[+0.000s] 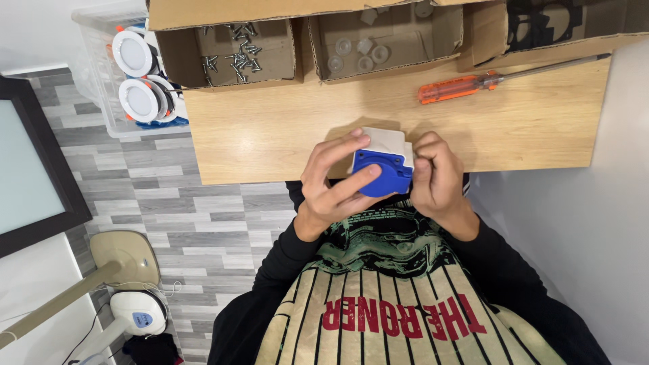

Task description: The person assembles a blue industrial electrical socket by inserting an internal component into the white housing and securing it with a screwdriver.

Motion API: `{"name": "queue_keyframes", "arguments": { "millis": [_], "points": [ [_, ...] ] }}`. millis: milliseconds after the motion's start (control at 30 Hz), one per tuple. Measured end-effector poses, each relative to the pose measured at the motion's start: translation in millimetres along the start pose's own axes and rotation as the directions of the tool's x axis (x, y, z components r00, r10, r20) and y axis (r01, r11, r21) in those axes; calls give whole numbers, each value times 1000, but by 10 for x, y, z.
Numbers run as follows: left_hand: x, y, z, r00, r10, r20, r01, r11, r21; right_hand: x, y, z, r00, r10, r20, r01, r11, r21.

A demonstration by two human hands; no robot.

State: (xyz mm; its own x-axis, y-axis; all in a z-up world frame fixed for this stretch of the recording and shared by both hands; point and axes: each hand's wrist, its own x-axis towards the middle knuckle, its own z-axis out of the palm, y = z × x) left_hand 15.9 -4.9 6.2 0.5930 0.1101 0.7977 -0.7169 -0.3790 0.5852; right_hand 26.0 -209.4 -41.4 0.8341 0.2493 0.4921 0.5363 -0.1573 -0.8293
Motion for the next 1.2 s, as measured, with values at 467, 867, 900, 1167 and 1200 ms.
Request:
{"name": "queue_keyframes", "arguments": {
  "millis": [467, 867, 900, 1167, 1200],
  "points": [
    [29, -10, -25, 999, -33, 12, 33, 998, -55, -3, 309, -95, 912, -401, 92, 403, 828, -389],
    [6, -72, -66, 998, -66, 4, 66, 998, 5, 208, 137, -139, 977, -180, 115, 207, 926, -316],
    [17, -88, -71, 995, -98, 19, 98, 995, 4, 258, 168, -245, 970, -167, 176, 227, 877, -423],
    [-252, -249, -121, 953, -196, 231, 187, 981, 59, 699, 21, -841, 906, -11, 422, 345, 598, -724],
    [-279, -276, -81, 951, -188, 247, 185, 982, 36, 753, 23, -848, 895, -32, 444, 365, 626, -689]
  ]
}}
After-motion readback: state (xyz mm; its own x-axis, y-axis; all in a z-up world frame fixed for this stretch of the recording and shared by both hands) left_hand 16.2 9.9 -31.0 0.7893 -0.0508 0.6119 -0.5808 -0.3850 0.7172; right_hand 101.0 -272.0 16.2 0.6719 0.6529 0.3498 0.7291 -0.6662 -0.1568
